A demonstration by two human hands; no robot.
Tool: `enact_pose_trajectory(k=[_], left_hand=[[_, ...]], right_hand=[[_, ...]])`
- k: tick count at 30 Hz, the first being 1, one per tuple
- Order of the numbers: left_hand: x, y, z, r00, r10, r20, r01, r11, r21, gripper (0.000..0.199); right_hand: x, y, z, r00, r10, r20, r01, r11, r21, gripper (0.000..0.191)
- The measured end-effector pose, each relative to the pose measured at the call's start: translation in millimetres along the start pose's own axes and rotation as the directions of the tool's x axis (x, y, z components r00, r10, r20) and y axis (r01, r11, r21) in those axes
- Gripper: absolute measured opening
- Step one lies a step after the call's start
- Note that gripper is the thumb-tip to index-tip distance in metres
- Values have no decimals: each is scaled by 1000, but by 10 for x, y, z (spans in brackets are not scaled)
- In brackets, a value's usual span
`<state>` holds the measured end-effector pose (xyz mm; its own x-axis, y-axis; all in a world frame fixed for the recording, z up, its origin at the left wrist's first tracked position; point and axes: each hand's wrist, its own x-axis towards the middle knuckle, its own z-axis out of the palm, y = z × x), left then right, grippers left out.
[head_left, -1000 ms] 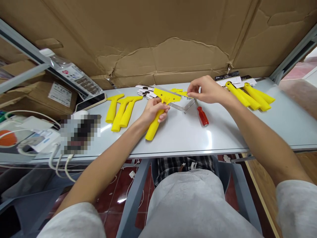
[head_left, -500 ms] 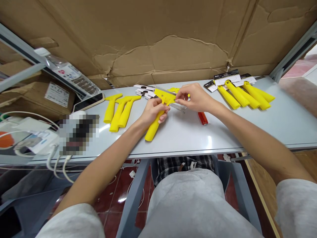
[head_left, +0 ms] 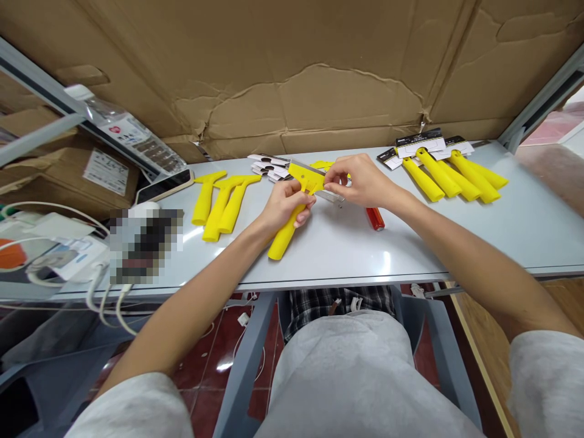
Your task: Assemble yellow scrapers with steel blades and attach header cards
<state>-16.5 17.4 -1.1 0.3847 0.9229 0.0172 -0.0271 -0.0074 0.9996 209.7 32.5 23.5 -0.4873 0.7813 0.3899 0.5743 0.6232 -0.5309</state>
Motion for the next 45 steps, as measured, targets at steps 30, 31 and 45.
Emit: enact_pose_trajectory(k=[30, 31, 45], left_hand=[[121, -23, -38, 978, -85, -189, 41, 974, -224, 27], [122, -30, -41, 979, -86, -186, 43, 974, -223, 28], [122, -57, -95, 980, -105, -169, 69, 976, -208, 28]], right_hand=[[-64, 674, -421, 785, 353, 510, -168, 912, -373, 74], [-65, 660, -378, 774, 353, 525, -165, 914, -371, 74], [-65, 615, -900, 762, 607, 224, -485, 765, -424, 42]])
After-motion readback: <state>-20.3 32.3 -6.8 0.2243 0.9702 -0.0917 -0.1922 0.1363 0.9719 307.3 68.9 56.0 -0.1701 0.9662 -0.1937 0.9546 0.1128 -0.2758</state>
